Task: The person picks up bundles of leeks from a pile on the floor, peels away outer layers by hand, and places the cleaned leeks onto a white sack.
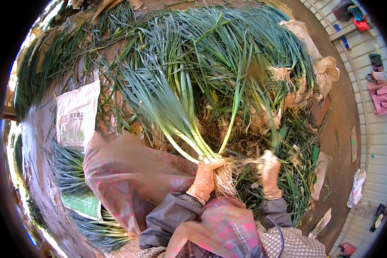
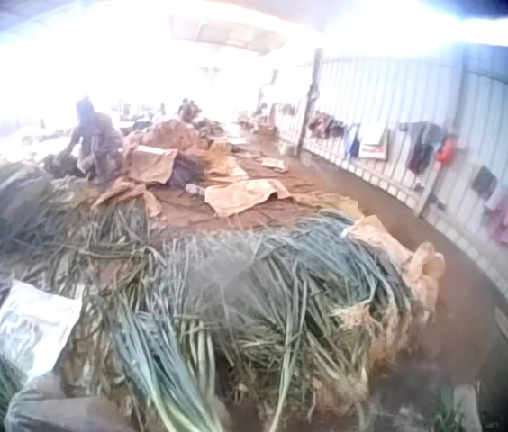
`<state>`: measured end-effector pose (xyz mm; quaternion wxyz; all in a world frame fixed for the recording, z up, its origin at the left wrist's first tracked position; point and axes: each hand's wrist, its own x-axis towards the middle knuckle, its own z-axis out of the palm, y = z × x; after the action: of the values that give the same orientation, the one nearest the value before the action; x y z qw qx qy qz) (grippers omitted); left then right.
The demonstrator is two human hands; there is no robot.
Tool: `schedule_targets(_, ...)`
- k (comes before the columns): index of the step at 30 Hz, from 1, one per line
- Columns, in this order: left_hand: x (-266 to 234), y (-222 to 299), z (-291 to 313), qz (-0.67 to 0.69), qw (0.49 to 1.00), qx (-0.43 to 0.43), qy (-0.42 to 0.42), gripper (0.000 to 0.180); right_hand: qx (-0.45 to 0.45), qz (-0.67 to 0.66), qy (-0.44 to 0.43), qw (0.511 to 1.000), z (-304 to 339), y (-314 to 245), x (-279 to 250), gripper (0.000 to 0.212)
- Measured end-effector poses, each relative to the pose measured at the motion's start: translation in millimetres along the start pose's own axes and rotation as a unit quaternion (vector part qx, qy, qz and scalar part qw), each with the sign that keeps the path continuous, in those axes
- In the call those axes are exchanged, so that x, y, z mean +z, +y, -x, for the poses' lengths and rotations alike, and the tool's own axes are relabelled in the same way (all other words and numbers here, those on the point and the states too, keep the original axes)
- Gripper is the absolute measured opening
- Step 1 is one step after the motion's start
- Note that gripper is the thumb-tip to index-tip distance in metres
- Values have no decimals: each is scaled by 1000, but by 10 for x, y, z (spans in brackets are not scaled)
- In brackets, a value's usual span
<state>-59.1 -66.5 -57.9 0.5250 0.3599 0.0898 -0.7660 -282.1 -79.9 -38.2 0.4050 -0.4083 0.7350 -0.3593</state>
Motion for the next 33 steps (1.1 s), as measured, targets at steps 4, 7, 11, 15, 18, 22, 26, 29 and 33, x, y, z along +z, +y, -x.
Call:
schedule_targets(4,248,188,216,27,999,-22,-41,14,124,681,-253,676,-84,577,-951,46)
schedule_targets(7,216,218,286,29,998,-25,-46,17,130,243,-278,920,-70,-101,-400,58)
schedule_targets(11,92,153,255,23,995,-62,-73,16,66,-273,-211,936,-346,-652,813,49)
schedule_targets(15,-10,158,188,4,997,-64,-50,12,161,-450,-229,848,-599,-698,1359,38)
schedule_targets(18,-81,169,156,4,999,-31,-29,11,160,-438,-134,874,-494,-535,1281,32)
schedule_targets(22,-26,138,152,6,998,-48,-37,15,69,-118,-156,978,5,-496,1051,30)
schedule_targets(26,49,200,207,1,999,-20,-43,17,3,73,-242,967,472,-197,520,31)
schedule_targets(29,167,121,174,-17,999,-21,-28,8,230,-87,-269,931,515,402,54,30)
schedule_targets(33,80,99,149,8,1000,10,-19,12,157,562,-420,695,113,474,-116,48)
